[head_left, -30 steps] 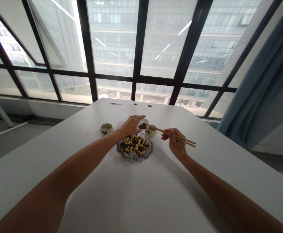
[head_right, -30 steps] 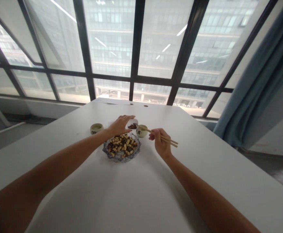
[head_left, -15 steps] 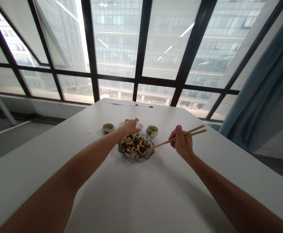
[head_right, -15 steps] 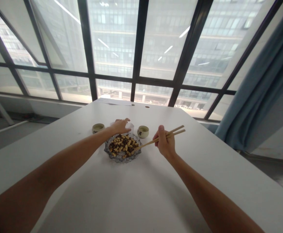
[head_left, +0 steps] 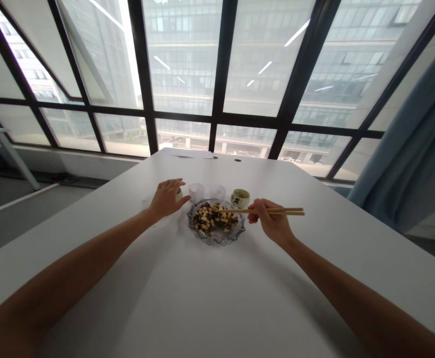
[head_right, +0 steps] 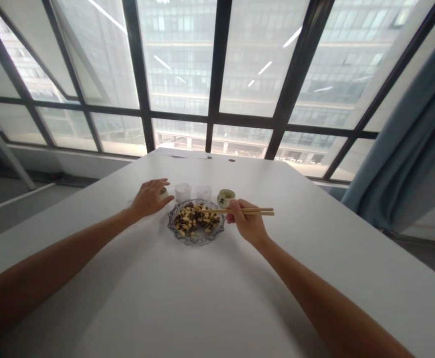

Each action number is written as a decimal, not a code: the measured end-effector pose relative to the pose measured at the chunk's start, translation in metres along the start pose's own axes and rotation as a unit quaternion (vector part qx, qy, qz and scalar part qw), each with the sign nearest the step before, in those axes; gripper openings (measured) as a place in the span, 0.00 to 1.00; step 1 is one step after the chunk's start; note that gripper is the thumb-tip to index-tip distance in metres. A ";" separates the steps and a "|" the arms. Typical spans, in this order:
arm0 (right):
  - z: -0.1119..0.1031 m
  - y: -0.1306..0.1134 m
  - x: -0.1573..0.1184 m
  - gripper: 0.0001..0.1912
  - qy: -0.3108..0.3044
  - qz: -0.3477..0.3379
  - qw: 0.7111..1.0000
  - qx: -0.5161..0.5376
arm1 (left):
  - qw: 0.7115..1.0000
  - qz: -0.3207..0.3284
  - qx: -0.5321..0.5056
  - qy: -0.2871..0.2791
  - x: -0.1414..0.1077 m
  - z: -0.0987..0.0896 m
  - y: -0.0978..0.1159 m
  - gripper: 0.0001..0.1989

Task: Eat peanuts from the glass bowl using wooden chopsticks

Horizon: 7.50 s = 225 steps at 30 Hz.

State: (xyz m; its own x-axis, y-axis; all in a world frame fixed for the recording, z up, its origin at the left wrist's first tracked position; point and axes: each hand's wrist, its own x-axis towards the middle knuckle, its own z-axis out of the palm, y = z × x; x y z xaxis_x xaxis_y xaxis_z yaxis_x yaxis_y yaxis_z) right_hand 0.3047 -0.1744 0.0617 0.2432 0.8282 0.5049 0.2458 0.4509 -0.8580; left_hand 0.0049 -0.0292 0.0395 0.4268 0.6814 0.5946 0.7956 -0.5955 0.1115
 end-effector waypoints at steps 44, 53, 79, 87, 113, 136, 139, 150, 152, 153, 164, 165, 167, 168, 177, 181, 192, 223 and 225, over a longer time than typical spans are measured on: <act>-0.006 -0.004 -0.011 0.21 -0.118 -0.199 0.941 -0.246 | 0.959 -0.186 -0.200 0.071 -0.014 0.052 -0.032 0.36; 0.000 -0.002 -0.016 0.21 -0.159 -0.239 0.916 -0.281 | 0.960 -0.185 -0.196 0.071 -0.014 0.052 -0.032 0.36; -0.003 0.026 0.007 0.30 0.072 0.090 0.988 0.107 | 0.954 -0.191 -0.217 0.076 -0.015 0.053 -0.032 0.36; -0.003 0.027 0.005 0.29 0.061 0.052 0.992 0.102 | 0.958 -0.187 -0.203 0.075 -0.014 0.052 -0.031 0.35; 0.019 0.018 -0.035 0.25 0.020 -0.071 0.997 -0.016 | 0.973 -0.051 -0.194 0.116 -0.016 0.030 -0.015 0.36; 0.022 0.033 -0.027 0.29 0.076 0.061 0.988 0.122 | 0.968 -0.142 -0.183 0.098 -0.016 0.032 -0.019 0.37; 0.014 0.043 -0.016 0.30 0.120 0.104 0.972 0.174 | 0.961 -0.178 -0.189 0.092 -0.015 0.036 -0.023 0.36; 0.005 0.047 -0.008 0.32 0.143 0.102 0.970 0.170 | 0.996 -0.058 -0.047 0.038 0.000 0.018 -0.016 0.34; 0.003 0.045 -0.009 0.32 0.134 0.079 0.978 0.138 | 0.999 -0.033 -0.023 0.002 0.011 0.012 -0.008 0.32; 0.002 0.045 -0.010 0.32 0.133 0.067 0.981 0.122 | 0.999 -0.029 -0.013 -0.020 0.018 0.010 -0.004 0.32; 0.001 0.051 -0.005 0.34 0.150 0.108 0.964 0.192 | 0.990 -0.022 -0.034 -0.132 0.059 0.013 0.018 0.37; 0.001 0.051 -0.005 0.34 0.149 0.107 0.964 0.195 | 0.994 0.020 -0.027 -0.108 0.058 0.011 0.018 0.36; 0.001 0.050 -0.005 0.34 0.144 0.104 0.965 0.196 | 0.993 0.096 -0.013 -0.070 0.054 0.008 0.017 0.34; 0.001 0.050 -0.005 0.33 0.142 0.103 0.965 0.195 | 0.991 0.119 -0.009 -0.059 0.052 0.007 0.017 0.33; -0.001 0.054 -0.004 0.31 0.137 0.087 0.968 0.191 | 0.979 -0.081 -0.038 -0.185 0.064 0.009 0.006 0.43; -0.009 0.053 0.007 0.31 0.155 0.066 0.966 0.198 | 0.962 -0.123 -0.043 -0.238 0.083 0.008 0.014 0.42; -0.071 0.059 0.043 0.33 0.269 -0.016 0.955 0.122 | 0.947 0.105 -0.029 -0.301 0.125 0.060 0.129 0.51; -0.055 0.023 0.029 0.32 0.198 -0.051 0.979 -0.005 | 0.946 0.182 -0.004 -0.268 0.134 0.079 0.146 0.44; -0.052 0.021 0.030 0.32 0.179 -0.025 0.983 0.043 | 0.945 0.160 -0.007 -0.284 0.135 0.078 0.142 0.47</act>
State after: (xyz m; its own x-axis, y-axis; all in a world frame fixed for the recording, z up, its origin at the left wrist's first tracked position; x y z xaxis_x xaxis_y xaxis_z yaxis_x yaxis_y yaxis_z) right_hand 0.3661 -0.1577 0.0639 0.5505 0.6413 0.5346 0.1902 0.5271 -0.8282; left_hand 0.2088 0.0115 0.0729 0.8096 0.5820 0.0763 0.5830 -0.8124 0.0115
